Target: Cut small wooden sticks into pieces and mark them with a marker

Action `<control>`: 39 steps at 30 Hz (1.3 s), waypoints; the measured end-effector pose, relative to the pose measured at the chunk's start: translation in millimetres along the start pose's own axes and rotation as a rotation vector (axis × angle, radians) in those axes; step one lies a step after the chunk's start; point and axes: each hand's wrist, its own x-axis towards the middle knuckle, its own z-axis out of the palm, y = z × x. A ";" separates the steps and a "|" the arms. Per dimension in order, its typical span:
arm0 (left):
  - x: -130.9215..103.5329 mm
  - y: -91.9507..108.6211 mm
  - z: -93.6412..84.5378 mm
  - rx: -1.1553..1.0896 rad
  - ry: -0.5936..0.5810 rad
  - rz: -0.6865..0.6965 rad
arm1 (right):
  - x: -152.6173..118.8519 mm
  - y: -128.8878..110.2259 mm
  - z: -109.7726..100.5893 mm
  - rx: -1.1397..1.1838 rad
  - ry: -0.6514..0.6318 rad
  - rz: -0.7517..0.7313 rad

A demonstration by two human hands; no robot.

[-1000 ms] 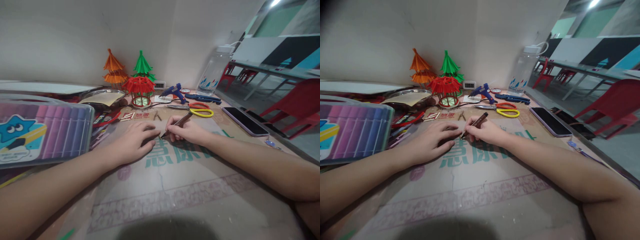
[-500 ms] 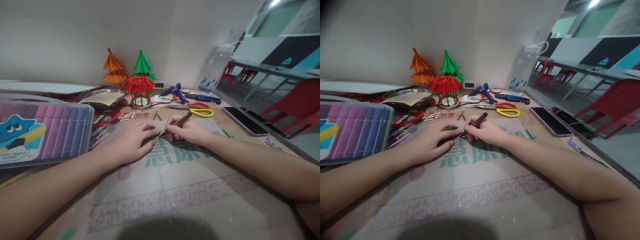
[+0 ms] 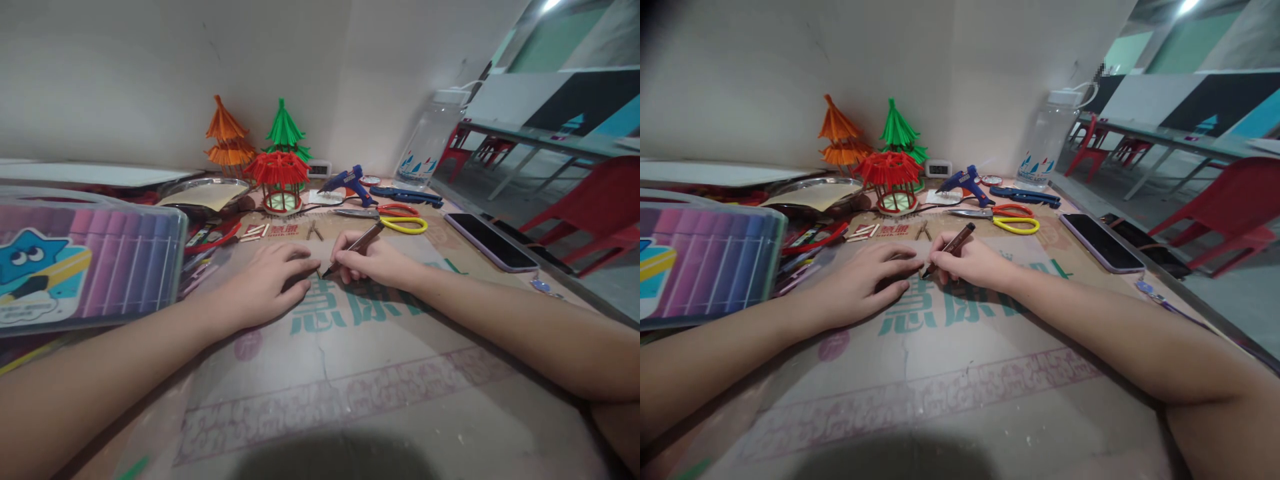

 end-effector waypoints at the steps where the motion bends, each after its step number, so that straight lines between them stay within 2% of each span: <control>1: 0.0 -0.1 0.0 0.000 0.000 0.000 | 0.0 -0.4 0.1 -0.001 -0.001 -0.001; 16: 1.0 -1.0 -1.0 0.003 -0.013 0.005 | 1.1 3.2 0.5 0.019 0.006 -0.031; 25: -0.6 -3.5 1.4 0.042 0.088 0.071 | 1.0 4.3 -0.4 0.087 -0.006 -0.056; 39: 0.3 -3.5 0.9 0.042 0.064 0.073 | 2.7 5.7 1.4 0.041 0.018 -0.051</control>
